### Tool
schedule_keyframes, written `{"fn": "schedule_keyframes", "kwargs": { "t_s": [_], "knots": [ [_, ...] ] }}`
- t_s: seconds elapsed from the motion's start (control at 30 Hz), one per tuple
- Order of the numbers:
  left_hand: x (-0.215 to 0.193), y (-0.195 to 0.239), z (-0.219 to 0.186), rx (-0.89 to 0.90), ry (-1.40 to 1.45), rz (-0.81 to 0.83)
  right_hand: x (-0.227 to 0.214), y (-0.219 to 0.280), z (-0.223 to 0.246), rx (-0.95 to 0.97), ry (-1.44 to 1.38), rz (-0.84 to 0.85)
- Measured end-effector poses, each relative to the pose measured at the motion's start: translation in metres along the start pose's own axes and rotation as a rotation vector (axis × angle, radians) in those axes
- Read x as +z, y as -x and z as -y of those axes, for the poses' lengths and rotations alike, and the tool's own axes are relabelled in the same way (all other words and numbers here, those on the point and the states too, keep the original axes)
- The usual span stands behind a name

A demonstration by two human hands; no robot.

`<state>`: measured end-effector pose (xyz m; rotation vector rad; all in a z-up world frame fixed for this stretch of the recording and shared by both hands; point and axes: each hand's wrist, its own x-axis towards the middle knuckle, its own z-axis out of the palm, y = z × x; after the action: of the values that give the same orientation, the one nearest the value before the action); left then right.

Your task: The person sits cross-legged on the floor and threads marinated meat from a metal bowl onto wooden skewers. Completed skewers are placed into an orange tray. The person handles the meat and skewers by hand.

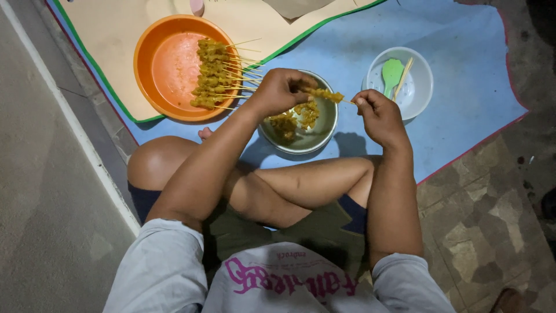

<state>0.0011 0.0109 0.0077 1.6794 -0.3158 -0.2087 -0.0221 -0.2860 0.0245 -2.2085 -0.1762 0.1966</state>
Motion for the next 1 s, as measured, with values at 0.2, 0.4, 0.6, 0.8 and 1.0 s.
{"fn": "schedule_keyframes", "kwargs": {
  "t_s": [0.2,0.4,0.6,0.8,1.0],
  "knots": [
    [0.001,-0.006,0.019,-0.054,0.036,-0.030,-0.003,-0.001,0.008,0.040,0.005,-0.001],
    [0.001,-0.005,0.017,-0.031,0.045,-0.067,-0.001,-0.003,0.000,0.040,0.003,-0.008],
    [0.003,-0.004,0.009,-0.051,0.051,-0.099,0.000,0.000,0.009,0.059,-0.006,-0.014],
    [0.001,-0.004,0.014,-0.041,0.073,-0.116,0.003,-0.004,-0.001,0.029,0.000,-0.017],
    [0.000,-0.001,0.010,-0.031,0.130,-0.150,0.007,0.000,0.001,0.025,-0.020,-0.021]
  ]
}}
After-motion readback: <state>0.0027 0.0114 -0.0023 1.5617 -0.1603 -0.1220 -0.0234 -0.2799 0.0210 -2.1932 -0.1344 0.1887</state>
